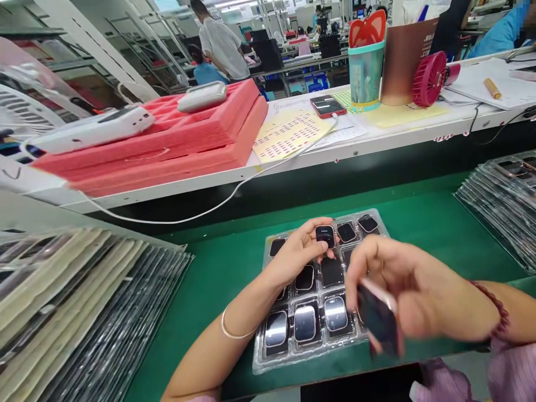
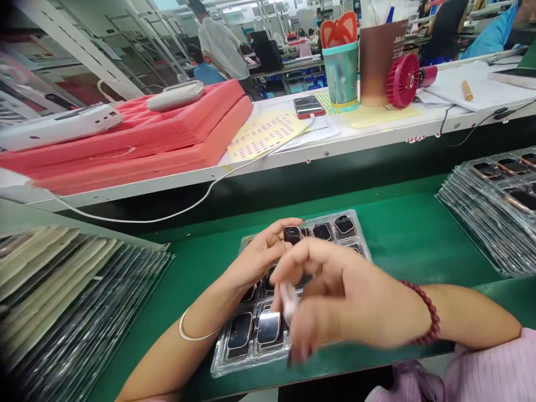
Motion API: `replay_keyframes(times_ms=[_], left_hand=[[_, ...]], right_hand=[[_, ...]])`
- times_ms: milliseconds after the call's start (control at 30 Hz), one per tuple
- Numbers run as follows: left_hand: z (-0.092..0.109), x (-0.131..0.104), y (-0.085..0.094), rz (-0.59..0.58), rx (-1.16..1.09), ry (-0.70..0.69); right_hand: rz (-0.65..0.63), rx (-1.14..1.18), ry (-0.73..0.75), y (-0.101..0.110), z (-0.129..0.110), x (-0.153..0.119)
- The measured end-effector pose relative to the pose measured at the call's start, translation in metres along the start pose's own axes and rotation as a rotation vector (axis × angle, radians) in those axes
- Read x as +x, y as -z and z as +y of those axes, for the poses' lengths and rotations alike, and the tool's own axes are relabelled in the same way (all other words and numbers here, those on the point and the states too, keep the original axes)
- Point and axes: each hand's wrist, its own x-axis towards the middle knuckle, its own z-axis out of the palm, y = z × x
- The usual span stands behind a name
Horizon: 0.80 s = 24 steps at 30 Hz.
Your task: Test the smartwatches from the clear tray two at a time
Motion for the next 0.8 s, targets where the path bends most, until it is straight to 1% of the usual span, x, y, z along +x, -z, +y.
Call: replay_keyframes(times_ms=[100,167,267,333,433,533,600,633,700,767,800], left_hand=[[0.003,0.000,-0.001,0.120,0.006,-0.056],[0.005,0.000,-0.001,0.153,0.005,-0.097],[0.007,-0.001,-0.001,0.139,0.016,-0.125],[0.007,-0.002,-0.001,0.107,0.025,-0.127],[0.005,-0.003,-0.001,0.068,0.041,-0.143],[0.004,0.000,-0.001,0.067,0.070,-0.166],[0.007,0.000,0.001,0.066,0.075,-0.164],[0.011,-0.002,0.002,0.048,0.058,-0.154],[0.023,-0.013,0.006,-0.045,-0.022,-0.122],[0.038,-0.036,0.013,-0.157,-0.127,-0.099],[0.044,-0.050,0.016,-0.173,-0.155,-0.097]], right_hand=[[0.126,-0.186,0.110,0.031,-0.001,0.027],[0.221,-0.311,0.128,0.052,0.000,0.043],[0.307,-0.474,0.124,0.073,0.003,0.058],[0.312,-0.531,0.146,0.080,0.006,0.059],[0.285,-0.573,0.169,0.083,0.008,0.057],[0.304,-0.634,0.133,0.084,0.011,0.058],[0.318,-0.651,0.103,0.082,0.010,0.060],[0.309,-0.629,0.090,0.079,0.008,0.058],[0.259,-0.532,0.081,0.069,0.001,0.049],[0.186,-0.417,0.094,0.057,-0.011,0.029],[0.150,-0.387,0.107,0.051,-0.018,0.017]])
